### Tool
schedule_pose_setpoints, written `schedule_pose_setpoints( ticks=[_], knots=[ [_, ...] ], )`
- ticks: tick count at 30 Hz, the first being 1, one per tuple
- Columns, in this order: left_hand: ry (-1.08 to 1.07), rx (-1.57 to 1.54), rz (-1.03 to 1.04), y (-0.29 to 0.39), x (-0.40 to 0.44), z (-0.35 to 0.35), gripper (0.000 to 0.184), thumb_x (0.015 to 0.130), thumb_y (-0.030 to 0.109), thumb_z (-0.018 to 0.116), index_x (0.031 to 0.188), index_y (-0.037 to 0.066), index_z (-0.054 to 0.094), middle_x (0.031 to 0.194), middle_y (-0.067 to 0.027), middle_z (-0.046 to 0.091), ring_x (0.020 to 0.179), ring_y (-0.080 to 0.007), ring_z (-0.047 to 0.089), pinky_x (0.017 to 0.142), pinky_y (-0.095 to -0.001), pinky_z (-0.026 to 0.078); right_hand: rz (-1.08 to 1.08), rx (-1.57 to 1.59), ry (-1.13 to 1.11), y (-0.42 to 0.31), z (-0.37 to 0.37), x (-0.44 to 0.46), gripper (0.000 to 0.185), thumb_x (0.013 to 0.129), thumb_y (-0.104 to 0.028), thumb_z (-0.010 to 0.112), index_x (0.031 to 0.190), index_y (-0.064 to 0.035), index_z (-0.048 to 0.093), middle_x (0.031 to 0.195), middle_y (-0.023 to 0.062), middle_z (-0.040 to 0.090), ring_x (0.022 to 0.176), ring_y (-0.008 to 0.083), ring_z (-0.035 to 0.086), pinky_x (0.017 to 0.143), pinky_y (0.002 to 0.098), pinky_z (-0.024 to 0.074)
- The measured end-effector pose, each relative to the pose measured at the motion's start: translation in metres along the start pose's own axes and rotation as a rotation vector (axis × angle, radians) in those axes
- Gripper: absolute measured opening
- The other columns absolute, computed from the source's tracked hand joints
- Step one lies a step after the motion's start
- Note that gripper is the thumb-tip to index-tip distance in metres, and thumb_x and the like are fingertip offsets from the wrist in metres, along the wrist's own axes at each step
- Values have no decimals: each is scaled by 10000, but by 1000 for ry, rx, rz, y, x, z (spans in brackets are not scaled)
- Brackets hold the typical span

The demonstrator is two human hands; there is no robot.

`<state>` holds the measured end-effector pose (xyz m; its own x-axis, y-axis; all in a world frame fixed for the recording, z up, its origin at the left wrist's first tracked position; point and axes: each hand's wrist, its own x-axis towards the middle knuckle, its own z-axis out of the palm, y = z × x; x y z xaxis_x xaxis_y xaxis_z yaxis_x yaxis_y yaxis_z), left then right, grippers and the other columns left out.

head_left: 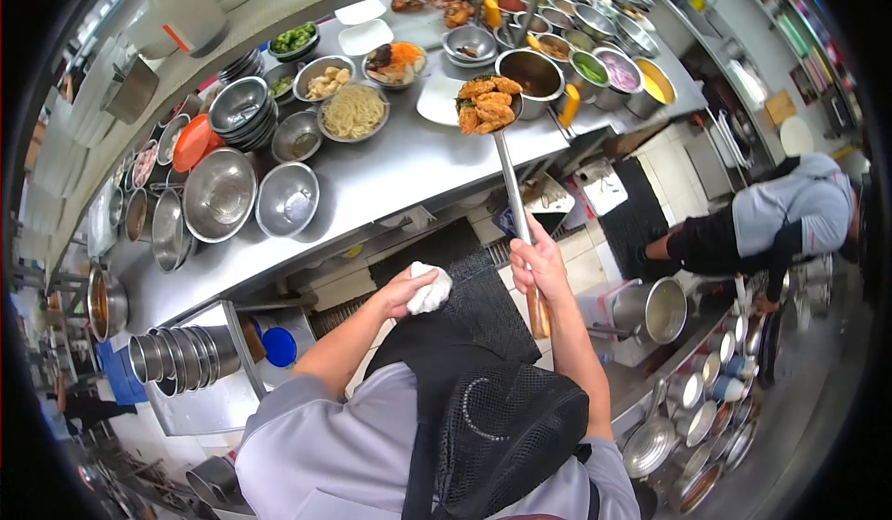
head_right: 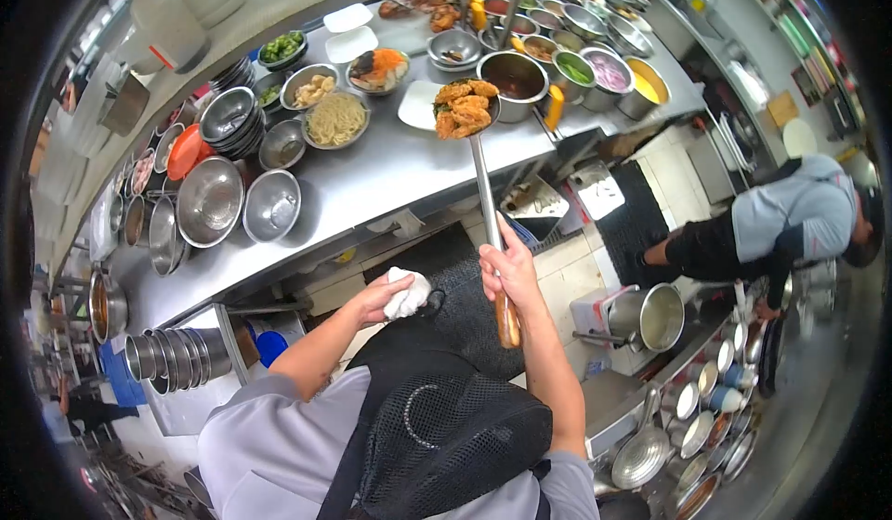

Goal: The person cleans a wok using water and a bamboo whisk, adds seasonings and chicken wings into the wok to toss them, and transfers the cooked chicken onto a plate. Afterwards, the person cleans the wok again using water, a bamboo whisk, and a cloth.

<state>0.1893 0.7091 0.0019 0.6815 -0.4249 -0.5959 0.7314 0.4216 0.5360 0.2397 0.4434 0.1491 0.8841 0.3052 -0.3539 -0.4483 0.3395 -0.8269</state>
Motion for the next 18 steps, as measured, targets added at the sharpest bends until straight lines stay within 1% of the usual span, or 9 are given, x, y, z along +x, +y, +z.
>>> schedule_pose_setpoints(
  ticks=[4, 5, 8, 10, 12, 13, 14, 16, 18],
  knots=[
    [19, 94, 53, 49, 16, -38, 262, 966, 250, 639, 1144, 64, 588, 957, -74, 668, 803, -170, 669, 677, -317, 564, -48, -188, 58, 9, 7, 81, 736, 932, -44, 579, 1561, -105, 201, 639, 1, 501, 424, 67, 459, 350, 245, 412],
    [54, 89, 62, 56, 19, -45, 310, 965, 251, 641, 1193, 55, 567, 1008, -92, 663, 856, -185, 670, 715, -326, 569, -40, -285, 85, 14, 2, 96, 726, 930, -35, 568, 1558, -82, 206, 633, 2, 522, 426, 73, 467, 359, 248, 410],
    [137, 51, 121, 82, 18, -40, 352, 955, 234, 655, 1226, 40, 542, 1047, -101, 652, 897, -190, 664, 747, -331, 569, -89, -460, 126, 32, -11, 124, 704, 929, -38, 564, 1554, -102, 245, 640, 1, 539, 427, 67, 460, 367, 244, 399],
    [184, 21, 156, 94, 17, -38, 344, 947, 215, 667, 1210, 35, 537, 1035, -93, 646, 885, -181, 657, 741, -326, 565, -30, -539, 184, 30, -9, 128, 701, 918, -36, 568, 1549, -135, 278, 658, 37, 575, 468, 106, 510, 426, 285, 447],
    [126, 24, 148, 103, 19, -38, 409, 934, 193, 681, 1257, 27, 493, 1103, -106, 624, 937, -199, 652, 792, -343, 565, -213, -873, 232, 46, -25, 136, 709, 905, -34, 570, 1545, -170, 296, 695, 118, 622, 572, 173, 611, 526, 343, 497],
    [122, 20, 144, 109, 20, -32, 409, 934, 193, 681, 1257, 27, 493, 1103, -106, 624, 937, -199, 652, 792, -343, 565, -488, -1013, 235, 55, -32, 141, 722, 887, -25, 577, 1538, -178, 306, 814, 190, 660, 701, 287, 678, 623, 404, 517],
    [148, 16, 183, 116, 21, -24, 416, 935, 188, 678, 1264, 25, 483, 1117, -109, 616, 948, -202, 651, 799, -345, 566, -486, -1018, 237, 62, -40, 145, 722, 887, -25, 577, 1538, -178, 306, 814, 190, 660, 701, 287, 678, 623, 404, 517],
    [176, 10, 221, 125, 27, -14, 423, 936, 182, 675, 1271, 22, 472, 1132, -111, 609, 959, -205, 649, 807, -348, 568, -558, -1346, 307, 72, -54, 149, 757, 863, -22, 601, 1537, -200, 304, 883, 198, 659, 754, 376, 665, 635, 461, 512],
    [168, 7, 246, 134, 39, -7, 419, 940, 169, 665, 1273, 16, 461, 1150, -117, 601, 963, -205, 649, 813, -342, 567, -498, -1401, 320, 80, -63, 148, 785, 850, -39, 610, 1540, -237, 291, 907, 160, 620, 752, 409, 624, 644, 503, 507]
  ],
)
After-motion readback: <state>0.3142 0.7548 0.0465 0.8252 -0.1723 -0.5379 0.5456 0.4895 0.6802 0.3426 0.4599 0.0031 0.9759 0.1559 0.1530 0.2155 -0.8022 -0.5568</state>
